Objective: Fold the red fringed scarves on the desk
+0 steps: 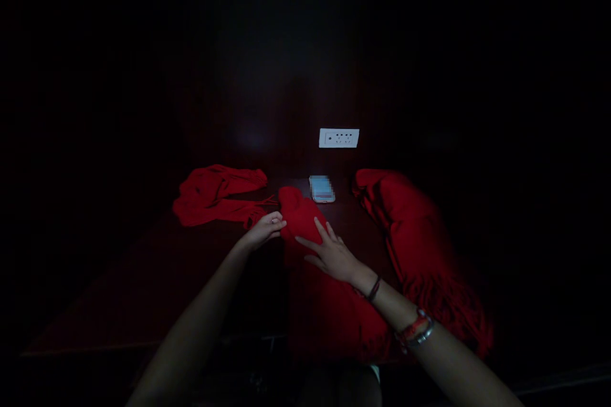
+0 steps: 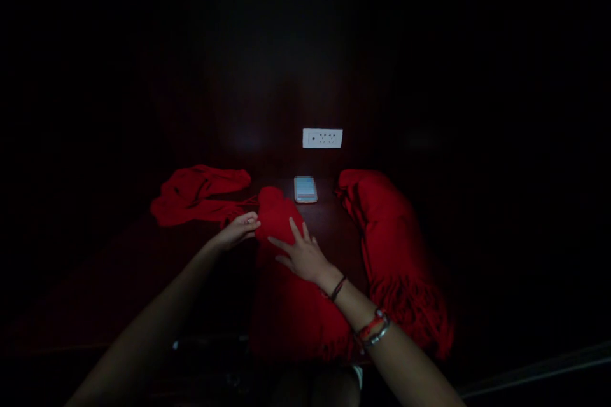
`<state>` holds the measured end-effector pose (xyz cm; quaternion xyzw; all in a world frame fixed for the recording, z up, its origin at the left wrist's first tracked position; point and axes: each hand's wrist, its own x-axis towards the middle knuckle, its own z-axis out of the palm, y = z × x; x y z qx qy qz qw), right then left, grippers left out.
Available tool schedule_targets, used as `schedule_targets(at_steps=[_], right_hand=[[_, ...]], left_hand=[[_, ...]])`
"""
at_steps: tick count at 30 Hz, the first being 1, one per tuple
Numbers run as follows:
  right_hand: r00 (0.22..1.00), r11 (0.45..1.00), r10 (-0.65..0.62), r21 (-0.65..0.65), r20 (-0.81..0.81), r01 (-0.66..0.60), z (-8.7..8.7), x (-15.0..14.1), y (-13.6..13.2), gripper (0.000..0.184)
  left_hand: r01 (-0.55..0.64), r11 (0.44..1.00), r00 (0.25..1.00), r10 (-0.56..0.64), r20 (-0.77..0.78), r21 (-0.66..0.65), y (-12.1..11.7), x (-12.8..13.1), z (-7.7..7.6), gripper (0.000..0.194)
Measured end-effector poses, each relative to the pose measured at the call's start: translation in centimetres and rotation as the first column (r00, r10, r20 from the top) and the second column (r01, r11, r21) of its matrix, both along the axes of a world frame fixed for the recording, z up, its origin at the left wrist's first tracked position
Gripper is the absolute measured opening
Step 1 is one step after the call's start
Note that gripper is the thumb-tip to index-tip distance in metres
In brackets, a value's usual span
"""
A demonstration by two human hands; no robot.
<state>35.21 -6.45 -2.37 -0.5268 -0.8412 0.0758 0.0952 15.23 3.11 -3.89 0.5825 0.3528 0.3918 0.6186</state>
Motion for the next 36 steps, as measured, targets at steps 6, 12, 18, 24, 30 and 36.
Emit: schedule_targets(at_steps=[6,12,18,24,30,36], right_hand=[[0.998,0.989,0.049,0.145,-0.040,-0.043,-0.7,0.7,-0.3,0.044],[0.994,0.978,0.095,0.191,-0.055,-0.082,-1.2,1.0,-0.3,0.041],[0.995,0.983,0.095,0.159,-0.038,-0.088,-1.0,1.2,-0.9,0.038],[0.990,0.977,0.082,0.207,-0.112,-0.057,-0.4,1.2,-2.2,0.041],[0.947,0.981,-0.060,0.159,-0.317,0.115,-0.1,2.4,-3.5,0.048],[0.921,0.954,-0.212,0.135,-0.326,0.267,-0.9,2.3,-4.3,0.036]], left_hand=[[0.142,0.980,0.904,-0.073,-0.421,0.137,-3.6,-1.8,0.8,0.037],[0.092,0.885,0.843,0.175,-0.509,0.457,-5.3,0.5,-0.3,0.021],[-0.021,0.726,0.786,0.437,-0.438,0.687,-2.3,0.1,-0.4,0.009],[-0.112,0.931,0.932,0.220,-0.289,0.348,-2.4,0.3,-0.3,0.029],[-0.172,0.895,0.926,0.290,-0.243,0.413,-1.8,2.1,-0.9,0.015],[-0.255,0.801,0.834,0.466,-0.297,0.541,-1.6,1.3,-1.2,0.010]])
